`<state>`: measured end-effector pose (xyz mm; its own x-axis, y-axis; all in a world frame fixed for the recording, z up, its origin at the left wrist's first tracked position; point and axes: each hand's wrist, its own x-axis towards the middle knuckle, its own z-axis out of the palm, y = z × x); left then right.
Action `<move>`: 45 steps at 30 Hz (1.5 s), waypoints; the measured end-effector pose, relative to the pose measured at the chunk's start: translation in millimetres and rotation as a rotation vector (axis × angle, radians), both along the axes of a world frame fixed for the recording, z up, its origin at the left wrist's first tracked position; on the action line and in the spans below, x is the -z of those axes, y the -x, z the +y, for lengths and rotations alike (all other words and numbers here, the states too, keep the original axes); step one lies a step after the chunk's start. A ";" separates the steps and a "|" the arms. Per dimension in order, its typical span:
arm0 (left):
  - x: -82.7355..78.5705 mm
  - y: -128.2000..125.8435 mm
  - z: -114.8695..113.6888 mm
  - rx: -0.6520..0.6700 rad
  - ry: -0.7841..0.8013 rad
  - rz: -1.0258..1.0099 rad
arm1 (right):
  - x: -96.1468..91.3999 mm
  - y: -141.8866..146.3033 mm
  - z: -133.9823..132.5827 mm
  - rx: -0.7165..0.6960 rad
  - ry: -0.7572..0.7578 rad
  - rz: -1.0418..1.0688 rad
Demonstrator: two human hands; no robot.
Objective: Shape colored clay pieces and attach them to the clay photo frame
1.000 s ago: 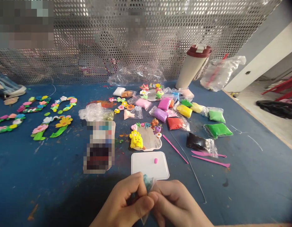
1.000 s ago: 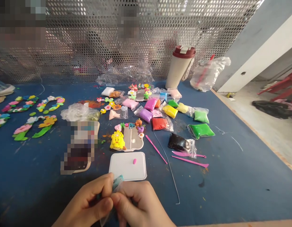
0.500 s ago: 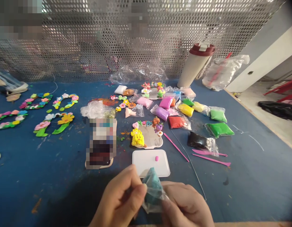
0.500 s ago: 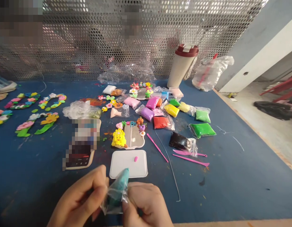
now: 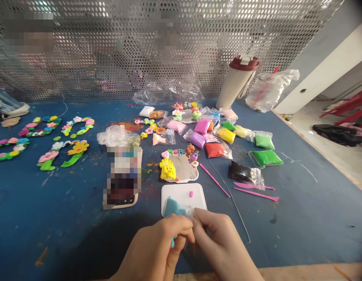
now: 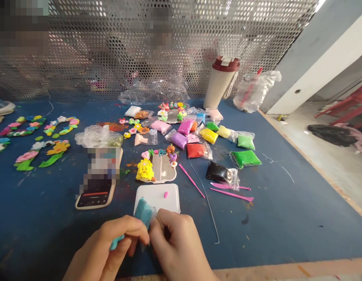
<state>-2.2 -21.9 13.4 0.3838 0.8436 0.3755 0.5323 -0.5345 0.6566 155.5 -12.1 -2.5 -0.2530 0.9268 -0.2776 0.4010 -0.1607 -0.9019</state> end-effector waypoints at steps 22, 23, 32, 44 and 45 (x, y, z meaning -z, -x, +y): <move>-9.2 16.7 18.0 0.211 -0.409 0.547 | 0.2 12.8 -5.2 -0.113 0.255 0.208; -10.5 16.3 18.2 0.195 -0.375 0.553 | 1.7 13.3 -5.3 -0.120 0.233 0.200; -10.3 22.9 12.9 0.177 -0.181 0.567 | 20.7 17.6 -11.1 -0.211 -0.103 0.021; 8.5 25.8 8.8 0.112 -0.284 0.501 | 16.5 21.5 -15.2 -0.190 0.096 0.105; 6.2 26.6 9.1 0.111 -0.239 0.482 | 16.4 20.5 -14.2 -0.179 0.071 0.102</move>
